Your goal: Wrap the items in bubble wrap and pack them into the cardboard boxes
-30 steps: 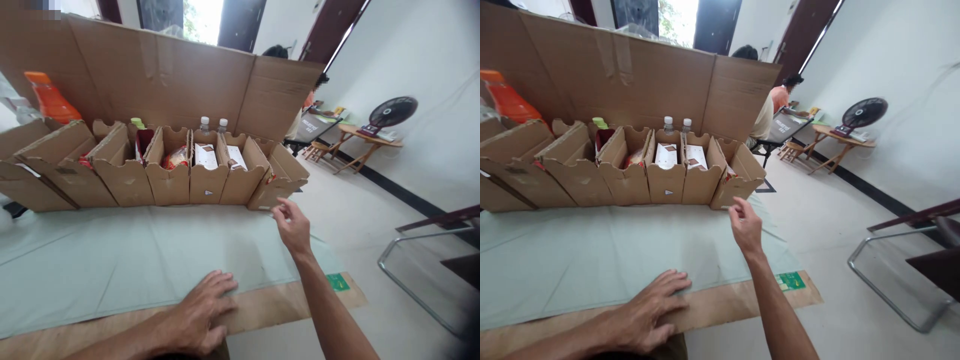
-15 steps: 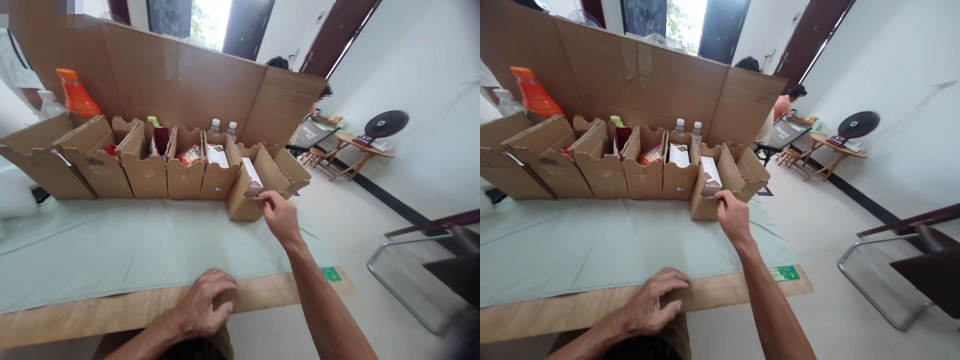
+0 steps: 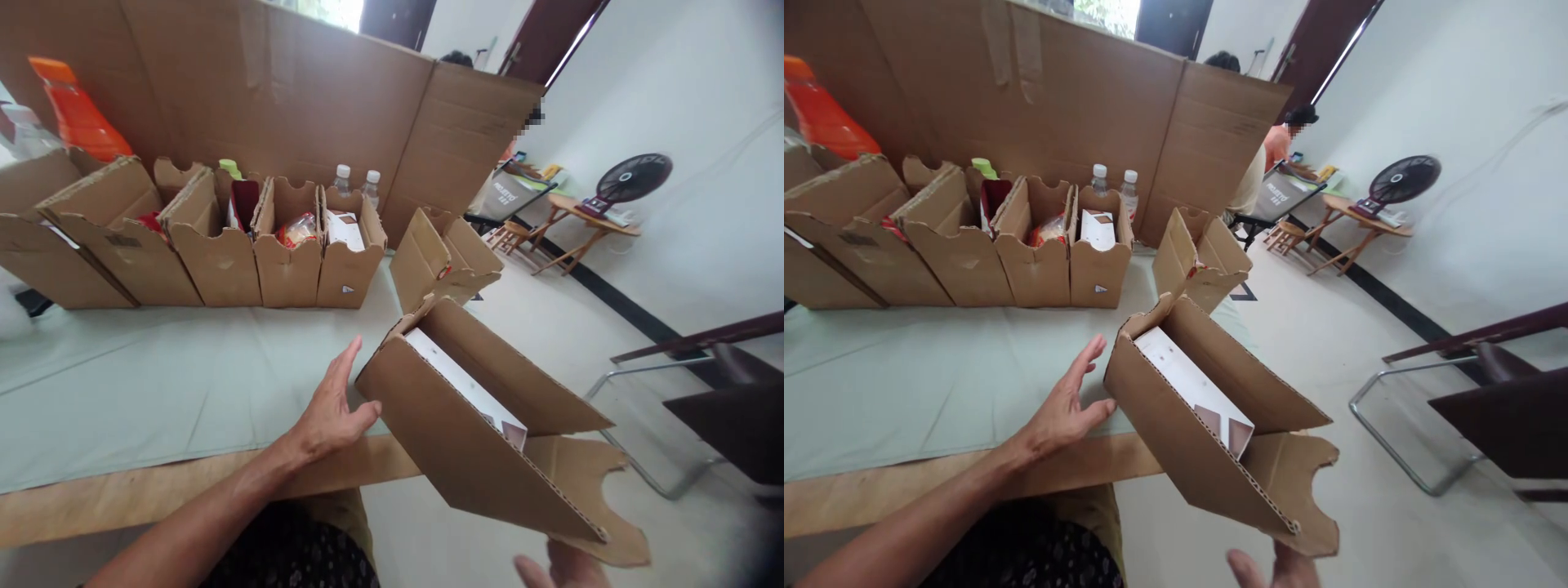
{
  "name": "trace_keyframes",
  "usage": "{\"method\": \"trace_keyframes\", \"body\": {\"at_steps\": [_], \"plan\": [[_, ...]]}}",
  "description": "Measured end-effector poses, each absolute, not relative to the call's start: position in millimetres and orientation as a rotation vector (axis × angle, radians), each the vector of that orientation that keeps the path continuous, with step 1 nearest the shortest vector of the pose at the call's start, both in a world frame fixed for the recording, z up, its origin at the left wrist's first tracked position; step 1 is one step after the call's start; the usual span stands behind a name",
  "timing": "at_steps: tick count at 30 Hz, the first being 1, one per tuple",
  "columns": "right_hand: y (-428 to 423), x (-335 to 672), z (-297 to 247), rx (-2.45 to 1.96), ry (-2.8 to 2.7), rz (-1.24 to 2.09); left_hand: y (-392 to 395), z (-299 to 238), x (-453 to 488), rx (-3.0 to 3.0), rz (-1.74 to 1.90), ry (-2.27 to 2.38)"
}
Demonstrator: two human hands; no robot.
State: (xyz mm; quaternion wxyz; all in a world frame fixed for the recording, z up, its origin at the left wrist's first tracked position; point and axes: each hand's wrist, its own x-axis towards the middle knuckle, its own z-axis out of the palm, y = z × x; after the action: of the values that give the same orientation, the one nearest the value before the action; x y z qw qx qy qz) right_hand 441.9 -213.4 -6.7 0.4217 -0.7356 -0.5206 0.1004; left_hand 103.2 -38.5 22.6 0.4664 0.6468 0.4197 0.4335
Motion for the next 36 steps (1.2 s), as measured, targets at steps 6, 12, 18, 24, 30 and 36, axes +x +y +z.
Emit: {"method": "trace_keyframes", "body": {"at_steps": [6,12,18,24,30,36], "plan": [[-138.4,384.2,12.6,-1.712,-1.553,0.211,-47.4,18.0,89.2,1.456,1.135,1.024],[-25.2,320.5,32.4,-1.367,-1.804,0.539,-30.6,25.0,20.9,1.369,1.380,1.325],[24.9,280.0,2.6,-1.317,-1.655,0.661,-1.9,13.3,0.3,1.414,1.375,1.487],[17.3,288.9,-23.4,-1.531,-1.678,0.550,1.3,-8.5,-7.2,1.699,1.206,1.840],[29.1,288.1,-26.2,-1.619,-1.695,0.417,6.2,-7.8,-11.9,1.736,1.112,1.878],[37.1,293.8,-23.1,-1.733,-1.679,0.541,11.9,1.8,-7.5,1.794,0.957,1.830]]}}
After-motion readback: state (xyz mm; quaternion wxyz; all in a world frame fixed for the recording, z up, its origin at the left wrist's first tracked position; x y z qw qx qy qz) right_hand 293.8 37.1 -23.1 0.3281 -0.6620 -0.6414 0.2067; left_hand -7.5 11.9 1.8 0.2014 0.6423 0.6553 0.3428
